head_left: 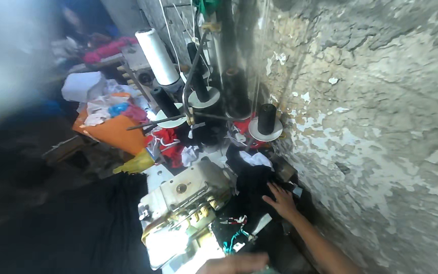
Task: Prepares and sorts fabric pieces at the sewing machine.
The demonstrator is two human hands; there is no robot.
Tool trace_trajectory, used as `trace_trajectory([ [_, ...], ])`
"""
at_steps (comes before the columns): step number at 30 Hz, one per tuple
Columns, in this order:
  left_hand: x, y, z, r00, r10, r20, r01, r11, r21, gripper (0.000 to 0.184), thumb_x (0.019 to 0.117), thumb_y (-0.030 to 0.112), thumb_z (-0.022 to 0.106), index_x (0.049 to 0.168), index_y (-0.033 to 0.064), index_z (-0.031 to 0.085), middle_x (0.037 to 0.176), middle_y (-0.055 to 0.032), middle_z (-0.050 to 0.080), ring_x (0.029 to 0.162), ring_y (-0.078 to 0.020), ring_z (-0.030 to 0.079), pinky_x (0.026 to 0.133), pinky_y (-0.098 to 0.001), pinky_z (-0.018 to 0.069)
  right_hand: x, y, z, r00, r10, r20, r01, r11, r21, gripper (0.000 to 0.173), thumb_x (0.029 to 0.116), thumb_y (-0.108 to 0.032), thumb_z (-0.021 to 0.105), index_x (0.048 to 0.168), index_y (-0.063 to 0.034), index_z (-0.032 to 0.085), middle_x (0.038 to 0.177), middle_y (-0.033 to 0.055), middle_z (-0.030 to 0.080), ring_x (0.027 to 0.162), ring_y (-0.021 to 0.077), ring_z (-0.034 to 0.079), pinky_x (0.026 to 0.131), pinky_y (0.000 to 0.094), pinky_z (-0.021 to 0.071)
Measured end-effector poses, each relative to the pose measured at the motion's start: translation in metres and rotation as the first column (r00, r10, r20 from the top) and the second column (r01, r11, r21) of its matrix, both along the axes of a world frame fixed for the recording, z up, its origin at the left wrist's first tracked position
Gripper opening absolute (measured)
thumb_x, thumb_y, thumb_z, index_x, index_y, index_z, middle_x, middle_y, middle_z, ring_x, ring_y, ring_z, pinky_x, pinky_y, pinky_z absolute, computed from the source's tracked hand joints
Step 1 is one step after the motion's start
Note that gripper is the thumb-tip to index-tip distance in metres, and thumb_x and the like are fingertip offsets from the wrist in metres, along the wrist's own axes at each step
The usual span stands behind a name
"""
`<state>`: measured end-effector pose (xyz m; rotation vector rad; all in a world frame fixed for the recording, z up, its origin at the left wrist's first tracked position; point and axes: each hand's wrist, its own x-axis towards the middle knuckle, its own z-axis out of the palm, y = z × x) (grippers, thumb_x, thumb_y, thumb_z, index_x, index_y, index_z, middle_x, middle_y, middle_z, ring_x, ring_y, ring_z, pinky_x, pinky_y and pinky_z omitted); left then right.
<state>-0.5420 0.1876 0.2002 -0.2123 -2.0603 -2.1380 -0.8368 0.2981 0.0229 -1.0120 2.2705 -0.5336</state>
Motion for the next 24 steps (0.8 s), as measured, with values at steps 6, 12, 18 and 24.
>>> trace_trajectory([
  [6,-0.091,-0.022,-0.062,0.903,0.149,0.404,-0.022,0.953,-0.302,0.059,0.1047,0.046,0.048,0.144,0.0035,0.058,0.159,-0.0148,0.043,0.149,-0.0252,0.038,0.122,-0.043,0.0329,-0.004,-0.006,0.001,0.999,0.029,0.029,-0.029,1.0,0.012,0.075,0.1029,-0.063,0.042,0.16,-0.014,0.038,0.166,0.013,0.033,0.153,0.0356,0.03,0.122,0.0631,0.0184],
  [12,-0.195,-0.024,-0.095,0.865,0.309,0.396,0.031,0.755,-0.655,0.053,0.1046,0.037,0.057,0.148,0.0063,0.054,0.167,-0.0161,0.028,0.157,-0.0364,0.019,0.126,-0.0527,0.0199,-0.045,0.027,-0.024,0.863,-0.466,0.193,0.491,0.687,-0.536,0.041,0.1089,-0.017,0.046,0.14,0.0089,0.055,0.137,0.027,0.061,0.125,0.0341,0.062,0.108,0.0445,0.0482],
  [18,-0.284,-0.029,-0.128,0.875,0.363,0.322,0.087,0.535,-0.841,0.054,0.1044,0.034,0.057,0.15,0.007,0.051,0.167,-0.0167,0.028,0.157,-0.0398,0.018,0.124,-0.0611,0.0126,-0.107,0.035,-0.039,0.792,-0.511,0.334,0.582,0.796,-0.165,0.054,0.1072,-0.018,0.054,0.153,0.0063,0.038,0.152,0.0275,0.047,0.142,0.0354,0.047,0.118,0.0459,0.0373],
  [24,-0.289,-0.035,-0.175,0.866,0.358,0.349,0.18,0.427,-0.886,0.063,0.1022,0.04,0.059,0.157,0.0136,0.043,0.168,-0.016,0.026,0.156,-0.0429,0.019,0.119,-0.0708,0.013,-0.112,0.019,-0.058,0.702,-0.497,0.51,0.668,0.708,-0.23,0.062,0.1034,-0.012,0.06,0.154,0.0084,0.03,0.153,0.0309,0.042,0.14,0.0369,0.046,0.115,0.0457,0.0404],
])
